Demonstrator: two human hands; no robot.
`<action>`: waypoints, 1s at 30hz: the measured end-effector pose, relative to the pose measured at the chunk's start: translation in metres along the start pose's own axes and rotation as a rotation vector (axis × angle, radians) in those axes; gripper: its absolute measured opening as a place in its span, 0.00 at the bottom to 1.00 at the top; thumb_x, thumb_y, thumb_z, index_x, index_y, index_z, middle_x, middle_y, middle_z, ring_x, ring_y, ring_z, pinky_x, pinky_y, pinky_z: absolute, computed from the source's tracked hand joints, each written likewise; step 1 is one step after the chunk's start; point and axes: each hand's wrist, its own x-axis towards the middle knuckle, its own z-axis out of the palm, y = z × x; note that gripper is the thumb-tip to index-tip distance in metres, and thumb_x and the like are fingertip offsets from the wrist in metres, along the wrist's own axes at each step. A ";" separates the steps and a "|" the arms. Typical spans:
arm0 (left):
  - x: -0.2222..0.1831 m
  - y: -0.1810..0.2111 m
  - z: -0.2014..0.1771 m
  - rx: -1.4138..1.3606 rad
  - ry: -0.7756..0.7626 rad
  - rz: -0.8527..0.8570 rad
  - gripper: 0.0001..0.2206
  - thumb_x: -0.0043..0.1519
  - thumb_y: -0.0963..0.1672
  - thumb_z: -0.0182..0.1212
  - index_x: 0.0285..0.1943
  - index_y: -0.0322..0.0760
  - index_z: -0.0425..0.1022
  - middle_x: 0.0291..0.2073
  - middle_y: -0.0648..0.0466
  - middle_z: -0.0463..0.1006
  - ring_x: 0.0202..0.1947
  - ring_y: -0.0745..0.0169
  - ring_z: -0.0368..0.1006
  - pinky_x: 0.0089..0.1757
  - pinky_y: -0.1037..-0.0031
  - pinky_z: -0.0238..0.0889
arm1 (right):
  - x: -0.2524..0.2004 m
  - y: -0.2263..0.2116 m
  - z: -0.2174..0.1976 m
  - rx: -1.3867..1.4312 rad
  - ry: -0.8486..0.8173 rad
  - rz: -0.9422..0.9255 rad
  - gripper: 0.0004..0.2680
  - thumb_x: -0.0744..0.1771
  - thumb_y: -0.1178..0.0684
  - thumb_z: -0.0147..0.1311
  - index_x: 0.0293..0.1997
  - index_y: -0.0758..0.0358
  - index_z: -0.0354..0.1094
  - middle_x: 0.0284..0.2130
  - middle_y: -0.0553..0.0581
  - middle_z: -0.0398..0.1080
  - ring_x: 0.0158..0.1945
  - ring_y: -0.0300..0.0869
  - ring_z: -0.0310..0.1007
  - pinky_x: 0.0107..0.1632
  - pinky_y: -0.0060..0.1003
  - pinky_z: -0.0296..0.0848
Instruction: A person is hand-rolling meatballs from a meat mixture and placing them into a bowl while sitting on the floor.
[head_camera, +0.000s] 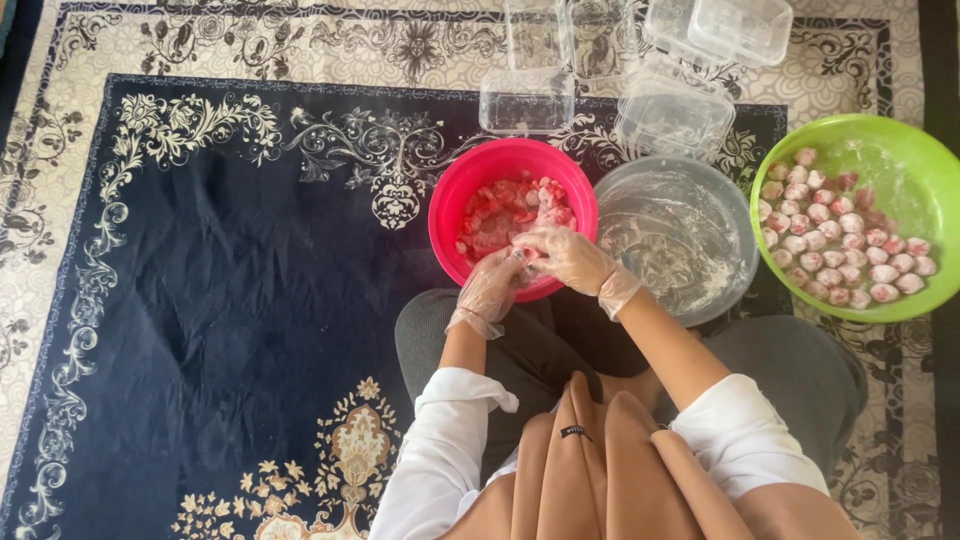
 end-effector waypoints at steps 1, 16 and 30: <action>0.000 -0.001 0.000 -0.008 -0.007 -0.002 0.08 0.65 0.44 0.58 0.37 0.33 0.74 0.22 0.53 0.73 0.26 0.67 0.73 0.36 0.78 0.69 | -0.001 0.006 0.004 -0.238 0.013 -0.155 0.13 0.68 0.54 0.56 0.60 0.54 0.71 0.54 0.59 0.72 0.59 0.52 0.70 0.60 0.46 0.69; 0.019 -0.026 -0.018 0.397 0.043 0.046 0.08 0.64 0.49 0.61 0.45 0.46 0.82 0.26 0.59 0.80 0.30 0.72 0.74 0.37 0.78 0.67 | -0.009 0.031 0.041 -0.792 0.241 -0.286 0.09 0.70 0.56 0.48 0.55 0.59 0.71 0.46 0.56 0.74 0.50 0.49 0.72 0.60 0.46 0.69; -0.005 0.002 0.009 -0.004 0.094 0.036 0.15 0.60 0.46 0.70 0.46 0.29 0.81 0.24 0.50 0.77 0.27 0.67 0.74 0.36 0.80 0.68 | -0.010 0.021 0.030 -0.802 0.229 -0.371 0.08 0.73 0.56 0.46 0.54 0.62 0.73 0.52 0.58 0.74 0.59 0.49 0.69 0.68 0.47 0.63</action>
